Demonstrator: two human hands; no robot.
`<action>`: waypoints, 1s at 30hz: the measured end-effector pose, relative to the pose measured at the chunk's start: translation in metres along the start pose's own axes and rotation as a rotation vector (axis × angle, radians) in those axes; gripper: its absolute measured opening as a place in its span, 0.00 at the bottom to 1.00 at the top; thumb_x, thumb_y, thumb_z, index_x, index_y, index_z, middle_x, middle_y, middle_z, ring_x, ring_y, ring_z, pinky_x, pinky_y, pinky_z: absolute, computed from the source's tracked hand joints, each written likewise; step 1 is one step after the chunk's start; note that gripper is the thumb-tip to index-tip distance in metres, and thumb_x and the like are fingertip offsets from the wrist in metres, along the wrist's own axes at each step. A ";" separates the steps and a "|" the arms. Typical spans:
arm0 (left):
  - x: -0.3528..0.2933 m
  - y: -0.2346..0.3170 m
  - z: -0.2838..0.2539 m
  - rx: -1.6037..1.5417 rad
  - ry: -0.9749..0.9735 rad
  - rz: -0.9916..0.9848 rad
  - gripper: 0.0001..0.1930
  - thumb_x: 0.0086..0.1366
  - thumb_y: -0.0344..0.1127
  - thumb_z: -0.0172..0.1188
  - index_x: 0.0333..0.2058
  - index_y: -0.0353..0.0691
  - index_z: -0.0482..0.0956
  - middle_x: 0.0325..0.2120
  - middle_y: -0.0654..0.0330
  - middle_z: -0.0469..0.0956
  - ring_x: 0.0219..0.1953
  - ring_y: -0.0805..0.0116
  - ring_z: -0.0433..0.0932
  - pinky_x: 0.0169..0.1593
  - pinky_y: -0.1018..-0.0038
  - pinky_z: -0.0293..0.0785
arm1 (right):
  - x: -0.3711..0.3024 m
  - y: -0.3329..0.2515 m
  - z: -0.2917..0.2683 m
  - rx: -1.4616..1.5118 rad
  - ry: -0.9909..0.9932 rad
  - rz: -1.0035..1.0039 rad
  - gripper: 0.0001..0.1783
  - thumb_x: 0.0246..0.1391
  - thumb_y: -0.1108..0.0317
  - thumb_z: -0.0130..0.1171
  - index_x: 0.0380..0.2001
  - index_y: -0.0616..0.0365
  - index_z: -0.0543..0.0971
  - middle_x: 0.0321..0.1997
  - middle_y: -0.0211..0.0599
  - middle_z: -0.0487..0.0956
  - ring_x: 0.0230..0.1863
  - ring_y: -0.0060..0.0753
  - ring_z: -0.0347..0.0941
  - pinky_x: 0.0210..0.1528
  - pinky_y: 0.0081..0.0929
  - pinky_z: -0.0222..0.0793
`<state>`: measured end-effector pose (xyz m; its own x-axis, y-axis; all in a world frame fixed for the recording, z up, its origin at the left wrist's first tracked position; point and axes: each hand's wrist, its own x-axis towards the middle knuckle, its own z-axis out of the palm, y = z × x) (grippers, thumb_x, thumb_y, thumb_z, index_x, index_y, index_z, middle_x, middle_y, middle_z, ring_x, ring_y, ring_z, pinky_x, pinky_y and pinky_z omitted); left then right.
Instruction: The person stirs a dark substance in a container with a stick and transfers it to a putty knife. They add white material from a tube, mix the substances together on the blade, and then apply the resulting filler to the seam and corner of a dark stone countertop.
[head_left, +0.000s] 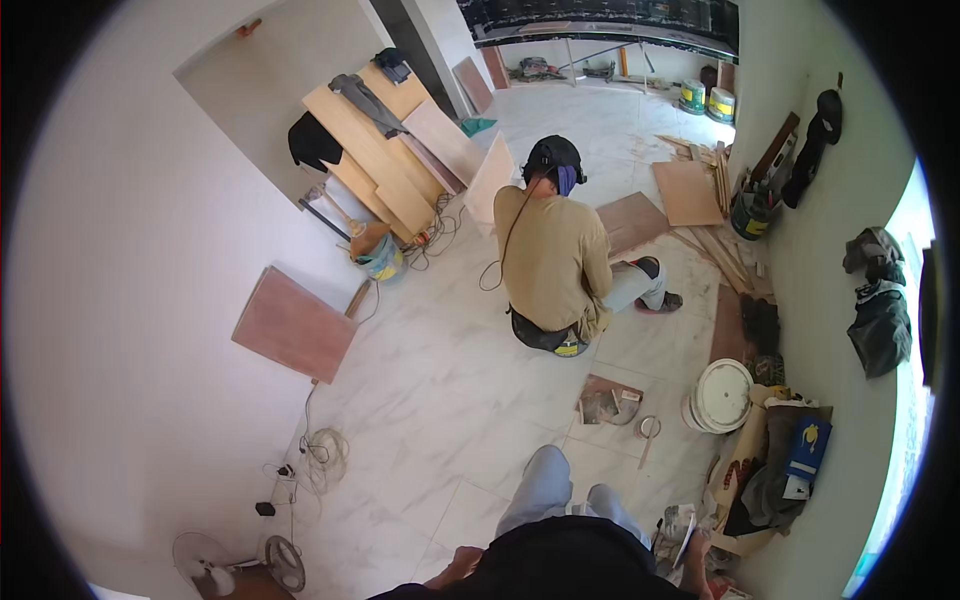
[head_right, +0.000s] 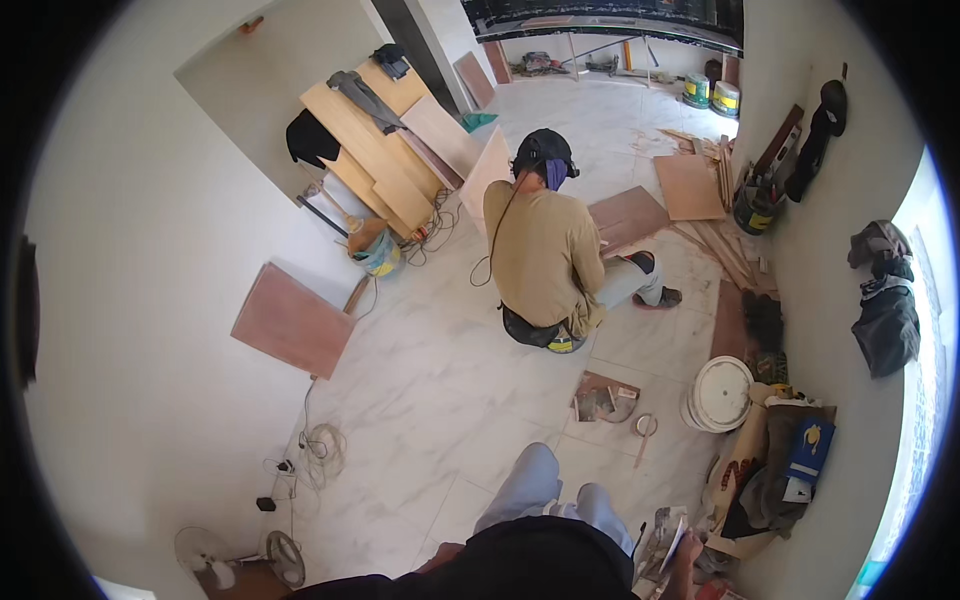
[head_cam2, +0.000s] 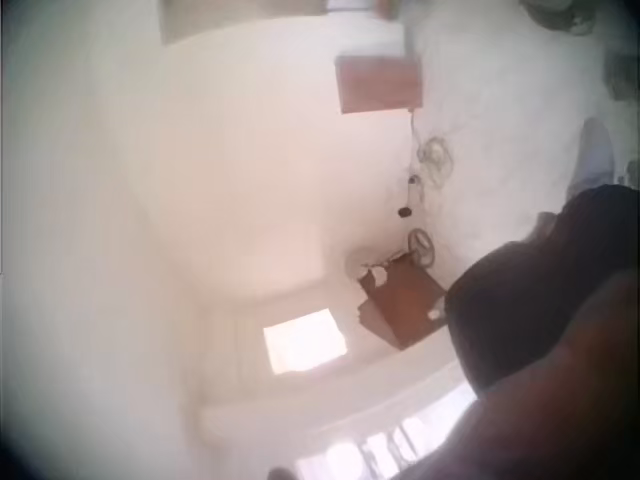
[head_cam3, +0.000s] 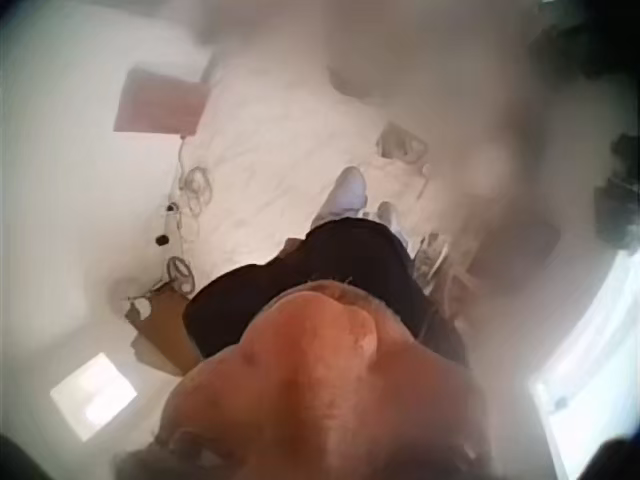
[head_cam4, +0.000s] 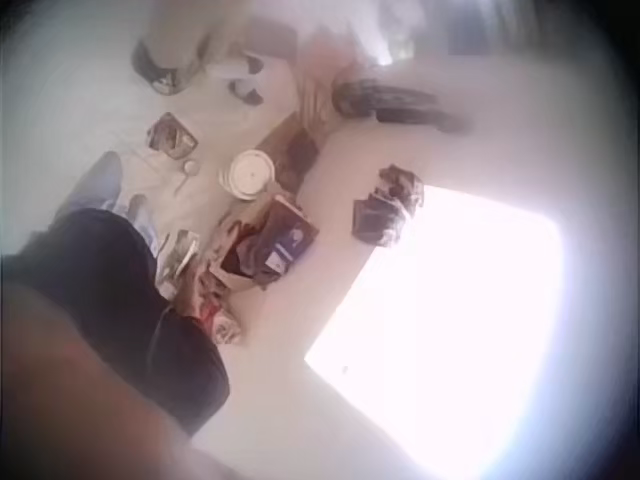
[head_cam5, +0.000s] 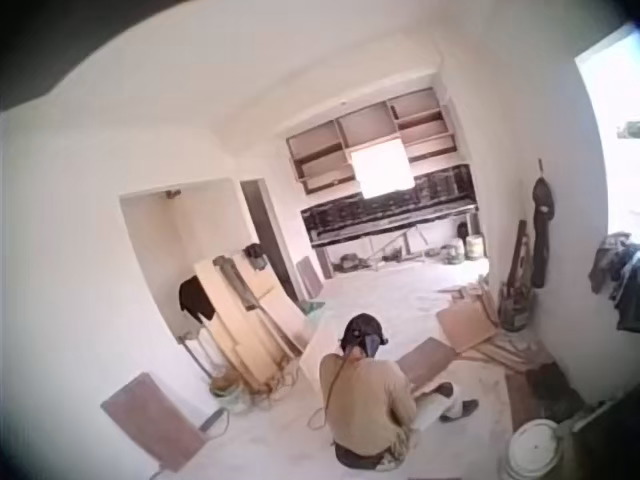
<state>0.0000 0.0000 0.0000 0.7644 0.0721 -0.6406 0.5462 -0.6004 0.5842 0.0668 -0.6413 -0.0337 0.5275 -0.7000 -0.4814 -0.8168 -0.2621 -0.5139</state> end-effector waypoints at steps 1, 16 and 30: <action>0.005 -0.016 -0.014 -0.032 -0.150 -0.164 0.19 0.62 0.40 0.63 0.49 0.45 0.71 0.46 0.58 0.73 0.48 0.67 0.73 0.51 0.66 0.72 | -0.028 0.009 -0.004 -0.101 0.011 0.078 0.27 0.61 0.51 0.55 0.36 0.72 0.83 0.31 0.54 0.84 0.33 0.47 0.79 0.40 0.46 0.69; 0.379 0.263 -0.243 -0.187 -0.233 -0.084 0.16 0.68 0.46 0.62 0.33 0.36 0.80 0.30 0.61 0.82 0.32 0.76 0.79 0.38 0.77 0.75 | -0.265 -0.132 0.062 0.451 0.375 0.434 0.25 0.65 0.50 0.57 0.32 0.66 0.83 0.25 0.26 0.75 0.28 0.19 0.66 0.31 0.24 0.63; 0.323 0.280 -0.112 0.375 -0.660 -0.066 0.13 0.68 0.41 0.60 0.42 0.36 0.81 0.34 0.60 0.83 0.33 0.74 0.81 0.34 0.78 0.76 | -0.475 -0.035 0.166 0.745 0.606 0.999 0.23 0.64 0.50 0.57 0.26 0.60 0.79 0.14 0.25 0.67 0.14 0.22 0.63 0.17 0.27 0.58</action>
<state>0.4389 -0.0556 0.0126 0.3066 -0.3035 -0.9022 0.3405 -0.8501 0.4017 -0.1160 -0.1890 0.0948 -0.5401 -0.6055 -0.5844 -0.3670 0.7944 -0.4840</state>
